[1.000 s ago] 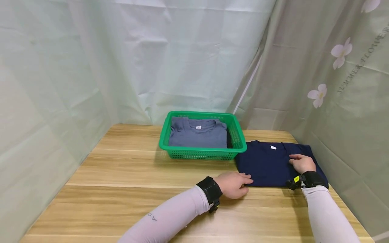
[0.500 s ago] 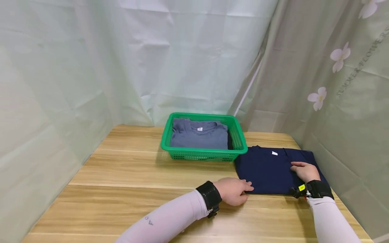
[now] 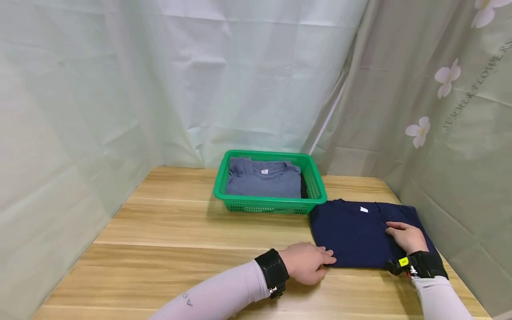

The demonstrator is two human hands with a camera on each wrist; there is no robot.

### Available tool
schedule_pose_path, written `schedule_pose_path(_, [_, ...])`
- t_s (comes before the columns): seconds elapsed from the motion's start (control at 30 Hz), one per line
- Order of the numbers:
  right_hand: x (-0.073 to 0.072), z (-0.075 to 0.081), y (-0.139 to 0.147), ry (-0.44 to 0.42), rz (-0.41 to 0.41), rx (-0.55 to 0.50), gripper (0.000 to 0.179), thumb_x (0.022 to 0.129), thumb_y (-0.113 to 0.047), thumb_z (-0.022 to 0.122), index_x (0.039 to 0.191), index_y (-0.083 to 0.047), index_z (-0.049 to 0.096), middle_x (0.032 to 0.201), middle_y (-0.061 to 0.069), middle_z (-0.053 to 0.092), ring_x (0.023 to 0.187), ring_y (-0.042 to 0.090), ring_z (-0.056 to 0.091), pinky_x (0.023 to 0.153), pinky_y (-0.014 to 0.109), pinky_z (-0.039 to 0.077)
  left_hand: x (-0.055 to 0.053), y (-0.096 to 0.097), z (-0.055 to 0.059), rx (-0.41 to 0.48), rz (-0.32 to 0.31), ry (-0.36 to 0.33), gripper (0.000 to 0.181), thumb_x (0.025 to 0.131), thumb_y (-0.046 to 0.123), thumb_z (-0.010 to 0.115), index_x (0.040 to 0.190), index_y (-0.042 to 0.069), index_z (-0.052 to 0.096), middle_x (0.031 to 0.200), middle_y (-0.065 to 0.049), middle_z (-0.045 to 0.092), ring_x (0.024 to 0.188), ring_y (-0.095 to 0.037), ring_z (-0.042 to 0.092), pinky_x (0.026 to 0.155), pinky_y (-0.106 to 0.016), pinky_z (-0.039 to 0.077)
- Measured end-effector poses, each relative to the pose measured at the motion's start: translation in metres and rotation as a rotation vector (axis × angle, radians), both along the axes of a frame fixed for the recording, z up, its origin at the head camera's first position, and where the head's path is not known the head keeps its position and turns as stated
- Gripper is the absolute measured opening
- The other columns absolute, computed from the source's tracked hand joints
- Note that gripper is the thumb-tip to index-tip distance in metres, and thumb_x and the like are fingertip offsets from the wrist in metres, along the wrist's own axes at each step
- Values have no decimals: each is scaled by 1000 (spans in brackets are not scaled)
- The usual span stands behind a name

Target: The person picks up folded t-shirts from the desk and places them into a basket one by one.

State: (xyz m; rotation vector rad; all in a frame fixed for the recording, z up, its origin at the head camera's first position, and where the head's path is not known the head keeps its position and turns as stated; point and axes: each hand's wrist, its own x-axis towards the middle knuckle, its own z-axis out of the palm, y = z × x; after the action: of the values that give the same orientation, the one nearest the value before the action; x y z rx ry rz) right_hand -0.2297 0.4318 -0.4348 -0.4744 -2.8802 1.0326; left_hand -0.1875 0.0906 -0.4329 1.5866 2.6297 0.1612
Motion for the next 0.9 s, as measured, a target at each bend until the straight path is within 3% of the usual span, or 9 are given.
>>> schedule_pose_path(0.27, [13,-4,2,16,9,-1,41,98,-19,56,132,4,58,140,36,36,125,53,29,97,66,29,10,-5,2,21,-47,1,43,98,23,53,140,21,56,140,5,50,125,-4,40,104,-16,34])
schedule_pose_path(0.6, [29,-5,0,4,-29,-9,42,98,-20,58,134,3,57,142,35,35,126,53,28,98,66,27,19,-8,4,-21,-61,-91,43,100,25,50,143,27,52,143,13,44,127,3,34,105,-15,31])
schedule_pose_path(0.9, [40,-7,-2,-42,-41,-26,45,98,-21,58,135,4,54,143,36,31,127,53,25,99,67,25,31,-9,10,-48,-71,-85,43,99,29,53,142,29,54,141,15,46,124,5,35,102,-14,33])
